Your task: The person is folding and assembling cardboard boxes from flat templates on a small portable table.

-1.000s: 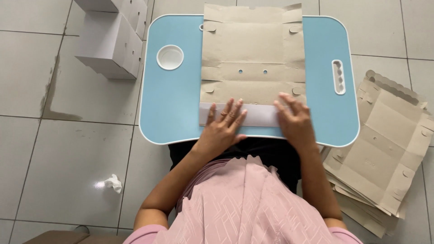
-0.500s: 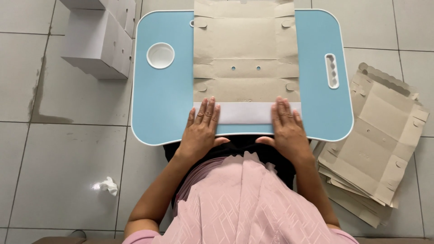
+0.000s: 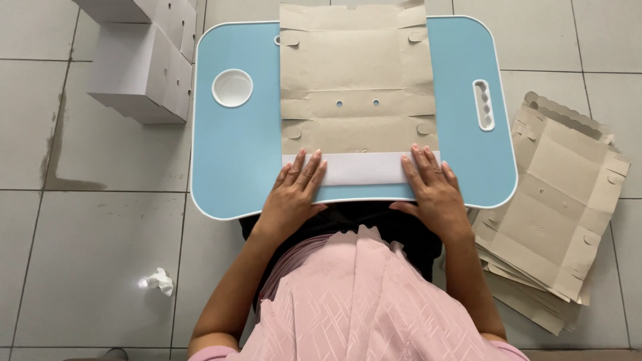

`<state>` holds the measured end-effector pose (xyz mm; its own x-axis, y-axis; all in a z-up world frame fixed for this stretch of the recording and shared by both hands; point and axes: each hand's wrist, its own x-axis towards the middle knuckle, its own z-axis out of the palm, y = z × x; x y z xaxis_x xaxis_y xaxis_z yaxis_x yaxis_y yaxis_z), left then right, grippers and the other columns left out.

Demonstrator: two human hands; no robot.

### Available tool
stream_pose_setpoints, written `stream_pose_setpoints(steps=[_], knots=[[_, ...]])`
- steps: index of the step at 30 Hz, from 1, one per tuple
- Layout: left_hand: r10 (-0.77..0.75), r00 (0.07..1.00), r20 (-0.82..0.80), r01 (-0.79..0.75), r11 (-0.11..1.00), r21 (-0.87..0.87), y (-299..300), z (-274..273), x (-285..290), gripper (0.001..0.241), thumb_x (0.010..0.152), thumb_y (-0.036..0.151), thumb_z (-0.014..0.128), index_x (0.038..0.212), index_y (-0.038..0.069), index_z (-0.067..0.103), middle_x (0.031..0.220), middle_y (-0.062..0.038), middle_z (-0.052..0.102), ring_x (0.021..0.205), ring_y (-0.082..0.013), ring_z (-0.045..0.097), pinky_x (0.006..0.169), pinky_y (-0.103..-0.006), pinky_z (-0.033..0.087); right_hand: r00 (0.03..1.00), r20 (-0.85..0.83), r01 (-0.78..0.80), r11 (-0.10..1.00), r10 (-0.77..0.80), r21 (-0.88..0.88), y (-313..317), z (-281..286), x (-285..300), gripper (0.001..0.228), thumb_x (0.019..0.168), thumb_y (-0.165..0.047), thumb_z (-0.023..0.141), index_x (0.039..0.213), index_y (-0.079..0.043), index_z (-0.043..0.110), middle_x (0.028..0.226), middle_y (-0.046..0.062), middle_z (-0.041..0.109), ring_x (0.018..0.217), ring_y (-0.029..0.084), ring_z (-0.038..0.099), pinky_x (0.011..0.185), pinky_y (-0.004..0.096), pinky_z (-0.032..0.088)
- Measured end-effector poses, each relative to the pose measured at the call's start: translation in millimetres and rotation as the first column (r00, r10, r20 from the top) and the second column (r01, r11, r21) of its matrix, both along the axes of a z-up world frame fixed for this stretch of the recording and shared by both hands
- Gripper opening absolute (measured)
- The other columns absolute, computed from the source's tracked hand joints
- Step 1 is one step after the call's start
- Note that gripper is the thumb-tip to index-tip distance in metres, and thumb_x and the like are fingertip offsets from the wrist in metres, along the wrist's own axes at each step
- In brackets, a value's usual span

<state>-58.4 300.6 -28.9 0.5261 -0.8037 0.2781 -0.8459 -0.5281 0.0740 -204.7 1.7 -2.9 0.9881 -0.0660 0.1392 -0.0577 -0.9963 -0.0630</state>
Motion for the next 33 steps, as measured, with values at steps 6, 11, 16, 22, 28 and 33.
stream_pose_setpoints(steps=[6,11,16,22,28,33], knots=[[-0.107,0.993,0.048,0.116,0.950,-0.288,39,4,-6,0.038,0.094,0.026,0.070,0.132,0.020,0.068,0.139,-0.001,0.066,0.130,-0.0239,0.062,0.104,-0.0377,0.050,0.970,0.232,-0.089,0.995,0.076,0.047,-27,-22,-34,0.048,0.090,-0.044,0.071,0.138,-0.036,0.064,0.145,-0.012,0.060,0.140,0.014,0.053,0.115,0.035,0.038],[-0.145,0.978,-0.152,0.055,0.874,-0.483,41,59,5,0.021,0.097,0.019,0.069,0.117,0.019,0.076,0.114,0.001,0.075,0.106,-0.0226,0.073,0.090,-0.0369,0.057,0.934,0.336,-0.276,0.844,0.123,0.460,-41,23,-24,0.022,0.092,-0.023,0.074,0.114,-0.021,0.078,0.118,-0.005,0.075,0.119,0.018,0.069,0.106,0.032,0.047],[-0.248,0.923,-0.293,-0.039,0.698,-0.715,17,97,53,0.024,0.093,0.011,0.077,0.116,0.017,0.078,0.101,0.000,0.078,0.088,-0.0228,0.075,0.083,-0.0372,0.059,0.920,0.385,-0.208,0.751,-0.066,0.626,-64,62,25,0.012,0.096,-0.018,0.078,0.108,-0.015,0.079,0.102,0.001,0.078,0.099,0.020,0.074,0.094,0.032,0.054],[-0.086,0.970,-0.229,-0.133,0.602,-0.787,-34,75,135,0.024,0.103,0.016,0.072,0.127,0.015,0.074,0.072,-0.005,0.069,0.063,-0.0185,0.064,0.067,-0.0322,0.057,0.803,0.553,-0.307,0.643,-0.220,0.702,-65,67,113,0.034,0.111,-0.020,0.075,0.133,-0.001,0.058,0.095,0.009,0.054,0.080,0.018,0.054,0.073,0.030,0.046],[0.288,0.952,0.104,-0.209,0.860,-0.466,-81,42,126,0.020,0.094,0.010,0.070,0.114,0.014,0.075,0.115,-0.009,0.070,0.114,-0.0260,0.062,0.096,-0.0415,0.046,0.889,0.411,-0.224,0.591,-0.203,0.775,-84,16,148,0.031,0.105,-0.009,0.069,0.134,-0.004,0.058,0.085,0.009,0.062,0.075,0.018,0.060,0.066,0.032,0.049],[-0.049,0.993,0.111,0.083,0.942,-0.325,-125,2,94,0.043,0.091,0.032,0.073,0.131,0.015,0.070,0.142,-0.015,0.063,0.133,-0.0353,0.058,0.109,-0.0549,0.043,0.899,0.421,0.009,0.967,-0.120,0.256,-73,4,148,0.040,0.093,-0.015,0.076,0.129,-0.007,0.063,0.116,0.012,0.055,0.105,0.033,0.057,0.083,0.049,0.050]])
